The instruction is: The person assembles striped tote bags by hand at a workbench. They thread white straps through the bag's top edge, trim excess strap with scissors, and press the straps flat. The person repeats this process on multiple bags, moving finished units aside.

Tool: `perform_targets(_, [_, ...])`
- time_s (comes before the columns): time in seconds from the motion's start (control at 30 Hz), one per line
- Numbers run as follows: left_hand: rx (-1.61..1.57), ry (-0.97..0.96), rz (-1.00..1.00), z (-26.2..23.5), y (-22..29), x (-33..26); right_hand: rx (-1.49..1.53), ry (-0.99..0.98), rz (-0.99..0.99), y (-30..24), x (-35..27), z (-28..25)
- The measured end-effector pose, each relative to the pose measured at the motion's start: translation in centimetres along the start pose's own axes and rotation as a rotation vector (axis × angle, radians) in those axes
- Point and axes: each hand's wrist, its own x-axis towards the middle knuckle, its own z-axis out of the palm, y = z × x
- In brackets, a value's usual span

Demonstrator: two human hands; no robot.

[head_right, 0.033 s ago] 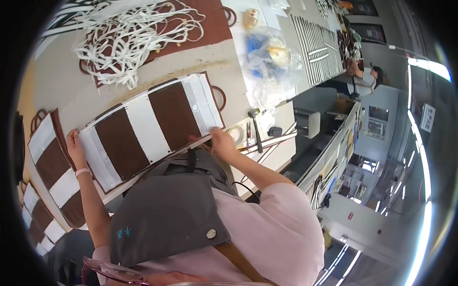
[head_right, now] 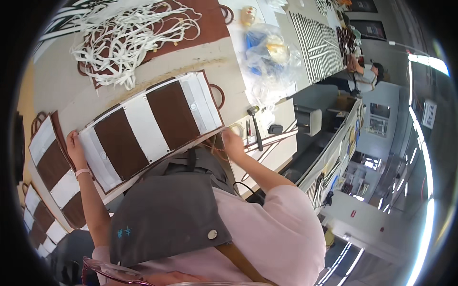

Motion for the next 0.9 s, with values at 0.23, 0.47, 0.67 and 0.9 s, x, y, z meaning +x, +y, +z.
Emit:
perform_targets(0.23, [-0.084, 0.113, 0.033, -0.3, -3.3, 1.4, 0.764, 0.123, 0.728, 15.8, 0.1, -0.2])
perform_targets(0.47, [0.634, 0.205, 0.430, -2.2, 6.8, -5.4, 0.027, 0.433, -0.063, 4.1, 3.2, 0.2])
perform_targets(0.67, [0.762, 0.100, 0.489, -0.4, 6.6, -9.9, 0.189, 0.174, -0.911, -19.7, 6.4, 5.4])
perform_targets(0.9, [0.795, -0.034, 0.414, -1.4, 5.8, -7.4, 0.144, -0.009, -1.174, -40.6, 8.7, 15.9])
